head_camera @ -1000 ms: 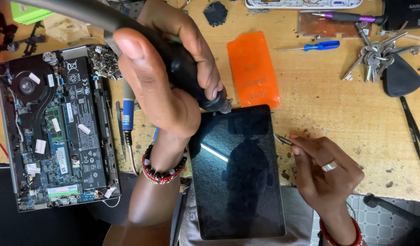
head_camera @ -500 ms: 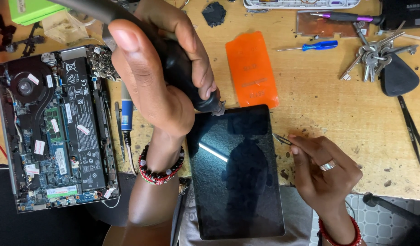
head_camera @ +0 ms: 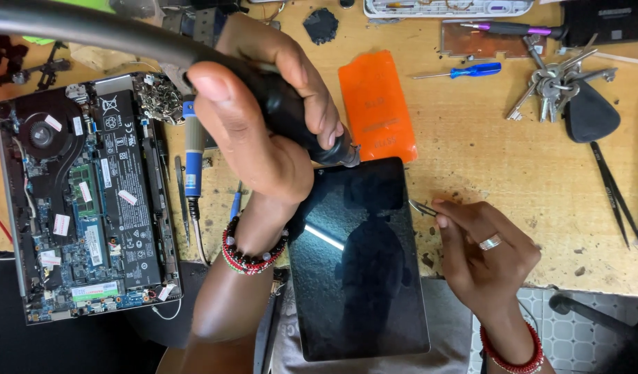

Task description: Heating the edges of a tablet with a heat gun and using a plastic pry tool to separate the screen from the body.

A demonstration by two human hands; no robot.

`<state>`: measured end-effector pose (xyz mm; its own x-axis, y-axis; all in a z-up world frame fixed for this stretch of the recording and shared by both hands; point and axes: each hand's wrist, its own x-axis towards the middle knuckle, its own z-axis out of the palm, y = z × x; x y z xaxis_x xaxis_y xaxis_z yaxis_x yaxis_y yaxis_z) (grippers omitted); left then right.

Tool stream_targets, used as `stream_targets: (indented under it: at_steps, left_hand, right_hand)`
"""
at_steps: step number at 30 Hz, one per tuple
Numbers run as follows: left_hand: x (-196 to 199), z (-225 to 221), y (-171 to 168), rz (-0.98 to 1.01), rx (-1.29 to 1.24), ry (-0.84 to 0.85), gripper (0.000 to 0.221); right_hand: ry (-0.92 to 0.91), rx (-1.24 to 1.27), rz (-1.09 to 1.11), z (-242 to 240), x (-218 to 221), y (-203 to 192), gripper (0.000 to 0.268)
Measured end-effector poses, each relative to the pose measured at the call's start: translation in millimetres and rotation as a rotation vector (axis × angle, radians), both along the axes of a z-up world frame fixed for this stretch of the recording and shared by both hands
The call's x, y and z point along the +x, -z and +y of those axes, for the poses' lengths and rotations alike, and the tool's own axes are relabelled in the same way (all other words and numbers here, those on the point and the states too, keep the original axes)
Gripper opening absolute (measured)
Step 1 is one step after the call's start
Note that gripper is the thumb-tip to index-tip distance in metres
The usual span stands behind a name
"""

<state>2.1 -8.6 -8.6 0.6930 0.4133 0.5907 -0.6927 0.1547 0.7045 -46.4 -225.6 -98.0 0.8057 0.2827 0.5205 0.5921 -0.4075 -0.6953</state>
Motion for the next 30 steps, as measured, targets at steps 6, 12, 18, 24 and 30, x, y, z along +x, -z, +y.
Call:
stream_targets:
  at_steps: [6, 12, 18, 24, 30]
  left_hand:
    - [-1, -3, -1, 0.025, -0.039, 0.014, 0.051]
    - [-1, 5, -3, 0.012, 0.082, -0.004, 0.047]
    - [-1, 6, -1, 0.012, 0.103, -0.066, 0.048]
    - [2, 2, 20, 0.079, 0.033, -0.108, 0.050]
    - [-22, 10, -35, 0.017, 0.102, -0.321, 0.045]
  right_hand:
    - [0.000, 0.019, 0.004, -1, 0, 3, 0.011]
    - [0.005, 0.037, 0.025, -1, 0, 5, 0.012]
    - [-0.004, 0.026, -0.027, -1, 1, 6, 0.011]
    - [0.066, -0.059, -0.097, -11, -2, 14, 0.015]
    - [0.118, 0.005, -0.099, -21, 5, 31, 0.018]
